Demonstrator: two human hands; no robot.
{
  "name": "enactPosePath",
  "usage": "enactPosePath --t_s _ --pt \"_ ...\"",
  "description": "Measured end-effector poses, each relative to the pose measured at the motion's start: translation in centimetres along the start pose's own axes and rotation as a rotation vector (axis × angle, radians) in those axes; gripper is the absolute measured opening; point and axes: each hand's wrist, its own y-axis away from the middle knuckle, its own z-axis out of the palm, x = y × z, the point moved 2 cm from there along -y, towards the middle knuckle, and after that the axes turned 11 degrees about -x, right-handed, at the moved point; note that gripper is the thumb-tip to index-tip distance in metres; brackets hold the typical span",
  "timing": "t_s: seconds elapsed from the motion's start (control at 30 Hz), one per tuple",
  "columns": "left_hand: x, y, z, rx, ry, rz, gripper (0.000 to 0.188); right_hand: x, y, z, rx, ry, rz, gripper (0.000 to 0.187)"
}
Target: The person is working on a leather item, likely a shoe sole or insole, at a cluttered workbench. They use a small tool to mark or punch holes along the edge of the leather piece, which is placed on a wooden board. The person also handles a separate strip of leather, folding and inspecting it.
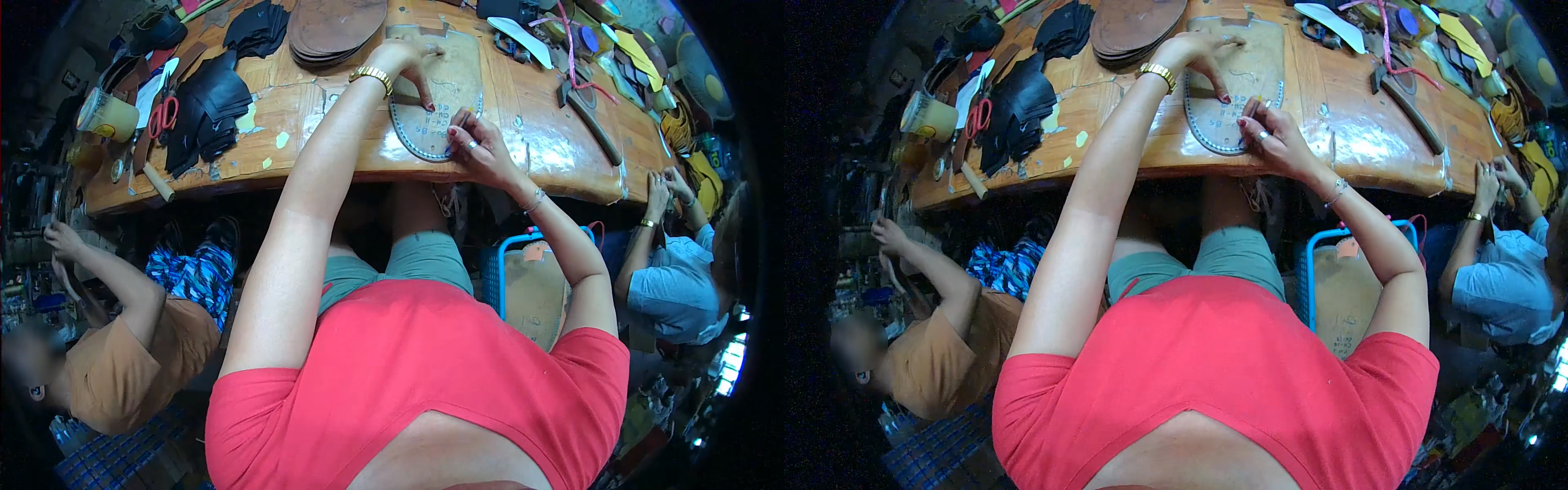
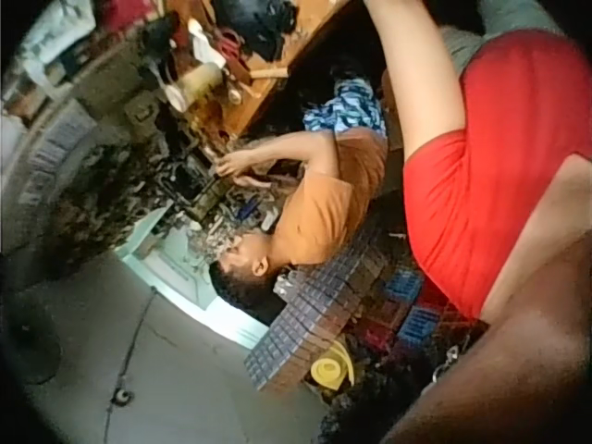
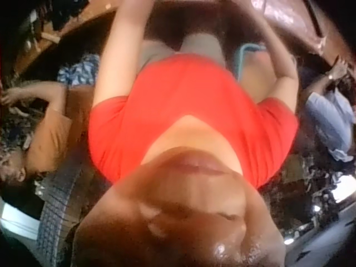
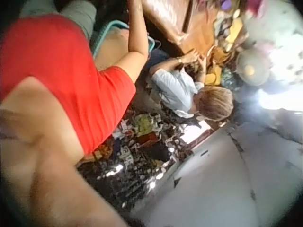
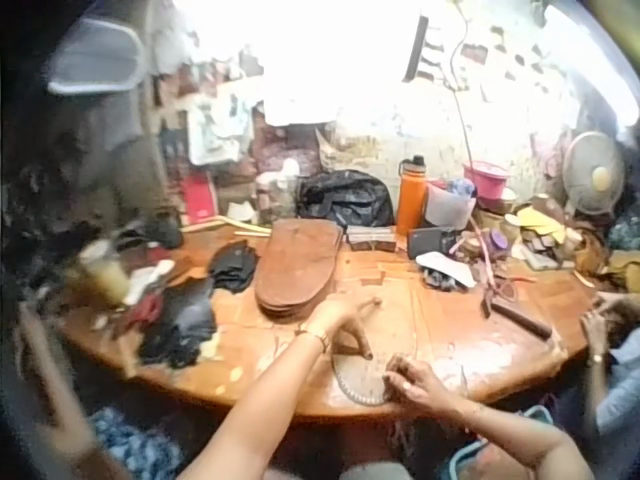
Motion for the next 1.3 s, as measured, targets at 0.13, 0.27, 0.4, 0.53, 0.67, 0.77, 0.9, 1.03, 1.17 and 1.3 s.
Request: enactPosePath --t_s 0.13,0.27,0.4,0.53,0.67,0.77,0.9,1.03,1.17,1.3 --pt "0.2 0.5 -0.1 0.010 0.002 0.002 0.127 -1.7 0.1 0.7 -0.066 0.292 -0.098 0.018" --pt "0.3 1.1 -0.6 -0.023 0.042 0.014 0.125 -1.1 -0.5 0.4 -0.027 -0.018 -0.021 0.016" --pt "0.4 1.1 -0.5 0.006 -0.022 0.012 0.122 -2.1 -0.4 1.1 -0.058 0.134 -0.082 0.016" --pt "0.3 1.3 -0.5 0.021 -0.022 -0.010 0.121 -1.8 -0.7 0.8 -0.063 0.084 -0.036 0.013" --pt "0.4 1.7 -0.3 0.044 0.014 -0.018 0.120 -2.2 -0.7 1.3 -0.075 0.184 -0.093 0.015" --pt "0.5 2.0 -0.5 0.048 -0.012 -0.015 0.119 -2.0 -0.8 1.5 -0.120 0.249 -0.150 0.014" --pt "0.0 0.8 0.2 0.086 -0.050 -0.025 0.120 -1.0 -1.3 1.5 -0.071 -0.055 -0.013 0.010" --pt "-0.2 0.8 0.0 0.043 -0.006 -0.024 0.120 -2.7 -1.2 2.2 -0.094 0.271 -0.248 0.013" --pt "0.0 1.0 -0.1 0.046 -0.034 -0.017 0.117 -1.4 -1.6 1.7 -0.076 -0.120 -0.003 0.010" --pt "-0.2 0.8 0.0 0.044 -0.052 -0.004 0.115 -3.0 -1.7 2.2 -0.103 0.237 -0.183 0.013"
